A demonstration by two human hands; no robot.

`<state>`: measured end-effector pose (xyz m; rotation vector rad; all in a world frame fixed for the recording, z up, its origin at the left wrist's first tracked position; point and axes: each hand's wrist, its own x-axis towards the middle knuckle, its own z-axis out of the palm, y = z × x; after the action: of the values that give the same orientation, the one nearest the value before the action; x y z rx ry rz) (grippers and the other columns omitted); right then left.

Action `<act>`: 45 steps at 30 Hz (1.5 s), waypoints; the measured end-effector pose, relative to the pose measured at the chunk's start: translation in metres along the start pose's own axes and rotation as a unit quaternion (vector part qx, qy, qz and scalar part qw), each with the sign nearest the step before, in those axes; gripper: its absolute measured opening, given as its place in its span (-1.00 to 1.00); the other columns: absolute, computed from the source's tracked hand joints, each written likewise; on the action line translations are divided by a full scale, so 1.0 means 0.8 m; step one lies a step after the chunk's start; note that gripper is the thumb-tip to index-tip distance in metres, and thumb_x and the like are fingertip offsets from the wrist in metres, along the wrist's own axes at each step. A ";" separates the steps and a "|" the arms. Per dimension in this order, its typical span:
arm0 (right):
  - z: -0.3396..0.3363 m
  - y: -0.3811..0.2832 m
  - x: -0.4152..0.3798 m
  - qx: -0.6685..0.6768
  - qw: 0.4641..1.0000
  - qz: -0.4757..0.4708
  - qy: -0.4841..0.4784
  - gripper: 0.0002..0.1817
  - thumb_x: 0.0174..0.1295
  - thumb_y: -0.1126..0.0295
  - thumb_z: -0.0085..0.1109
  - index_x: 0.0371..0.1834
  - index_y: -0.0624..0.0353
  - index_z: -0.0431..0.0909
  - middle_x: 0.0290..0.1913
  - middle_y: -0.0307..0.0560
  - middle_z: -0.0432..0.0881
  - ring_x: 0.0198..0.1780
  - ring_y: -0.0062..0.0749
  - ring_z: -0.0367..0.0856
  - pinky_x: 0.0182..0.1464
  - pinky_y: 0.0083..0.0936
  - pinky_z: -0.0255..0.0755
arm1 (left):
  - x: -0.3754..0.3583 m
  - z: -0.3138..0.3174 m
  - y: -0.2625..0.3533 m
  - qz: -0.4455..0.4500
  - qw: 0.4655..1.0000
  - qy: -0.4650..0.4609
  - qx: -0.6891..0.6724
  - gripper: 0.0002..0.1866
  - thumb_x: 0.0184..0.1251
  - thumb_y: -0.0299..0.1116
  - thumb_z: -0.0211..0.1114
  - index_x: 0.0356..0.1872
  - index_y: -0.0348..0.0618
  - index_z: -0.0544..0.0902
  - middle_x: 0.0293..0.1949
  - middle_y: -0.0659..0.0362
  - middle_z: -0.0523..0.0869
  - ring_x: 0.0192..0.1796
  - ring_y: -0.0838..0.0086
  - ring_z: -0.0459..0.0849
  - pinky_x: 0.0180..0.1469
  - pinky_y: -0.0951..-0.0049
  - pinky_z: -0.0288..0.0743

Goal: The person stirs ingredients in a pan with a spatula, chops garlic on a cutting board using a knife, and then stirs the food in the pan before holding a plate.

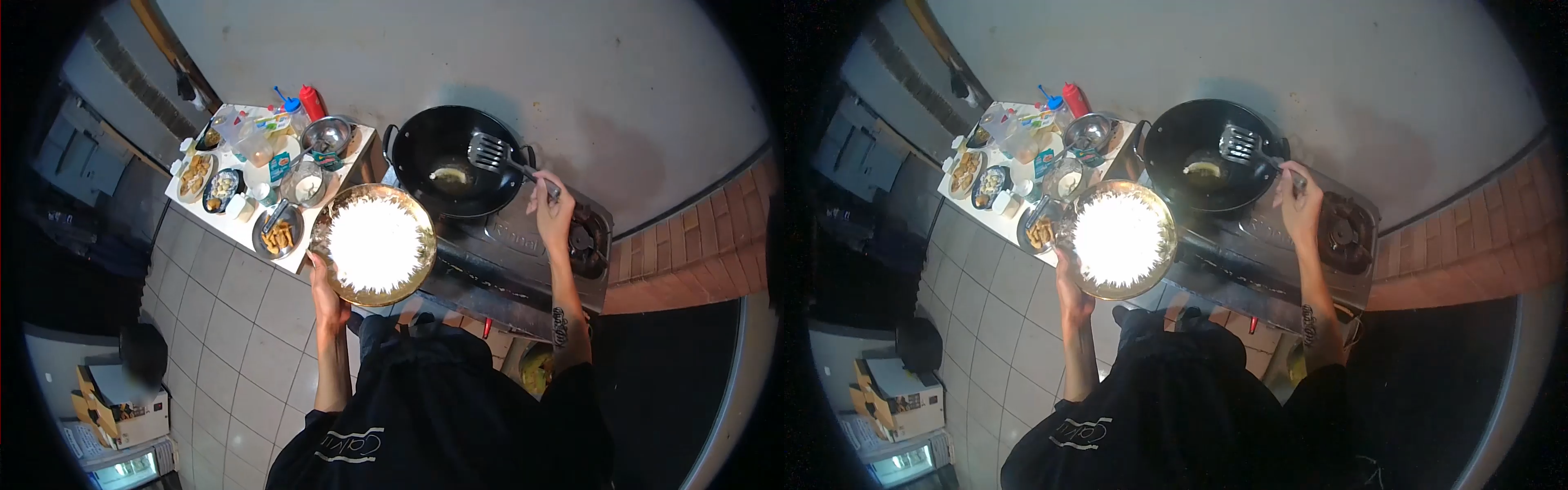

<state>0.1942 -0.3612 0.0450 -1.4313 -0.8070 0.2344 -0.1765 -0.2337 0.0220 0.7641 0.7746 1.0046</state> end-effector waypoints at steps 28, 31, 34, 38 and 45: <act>-0.024 0.044 -0.067 0.116 0.982 0.071 0.129 -0.77 0.47 0.38 0.07 -0.11 0.39 0.54 -0.57 -0.11 0.52 -0.66 -0.58 0.48 -0.62 -0.52 0.49 | 0.002 -0.009 -0.028 -0.024 0.999 -0.026 0.040 -0.21 0.51 0.28 -0.14 0.36 -0.32 0.27 0.17 0.02 0.54 0.15 0.32 0.59 0.13 0.30 0.54; -0.015 0.062 -0.079 0.114 0.981 0.088 0.131 -0.77 0.45 0.36 0.11 -0.10 0.36 0.56 -0.57 -0.13 0.52 -0.66 -0.58 0.46 -0.61 -0.52 0.48 | -0.002 0.004 -0.023 -0.029 0.998 -0.042 0.046 -0.21 0.52 0.27 -0.15 0.37 -0.32 0.26 0.18 0.01 0.54 0.15 0.31 0.60 0.13 0.30 0.54; -0.003 0.071 -0.084 0.126 0.978 0.098 0.131 -0.77 0.44 0.34 0.14 -0.09 0.33 0.58 -0.57 -0.15 0.52 -0.67 -0.58 0.44 -0.61 -0.54 0.45 | -0.006 0.019 -0.020 -0.027 0.997 -0.035 0.066 -0.21 0.52 0.27 -0.15 0.37 -0.31 0.26 0.19 0.00 0.54 0.15 0.29 0.60 0.14 0.30 0.54; 0.007 0.087 -0.086 0.158 0.975 0.102 0.120 -0.81 0.40 0.39 0.20 -0.09 0.32 0.59 -0.57 -0.17 0.54 -0.66 -0.62 0.47 -0.62 -0.56 0.46 | -0.007 0.020 -0.024 -0.039 0.997 -0.022 0.066 -0.22 0.52 0.26 -0.13 0.40 -0.29 0.24 0.24 -0.02 0.49 0.21 0.26 0.55 0.20 0.27 0.49; 0.019 0.085 -0.078 0.143 0.979 0.123 0.082 -0.80 0.39 0.40 0.20 -0.04 0.29 0.58 -0.55 -0.17 0.54 -0.64 -0.65 0.44 -0.61 -0.61 0.44 | -0.006 0.004 -0.045 -0.045 0.995 -0.039 0.077 -0.21 0.51 0.28 -0.13 0.39 -0.26 0.28 0.16 0.02 0.56 0.14 0.29 0.59 0.14 0.30 0.50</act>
<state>0.1610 -0.3749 -0.0418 -1.2562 -0.4384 0.3997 -0.1598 -0.2511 -0.0050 0.8875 0.8179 0.8357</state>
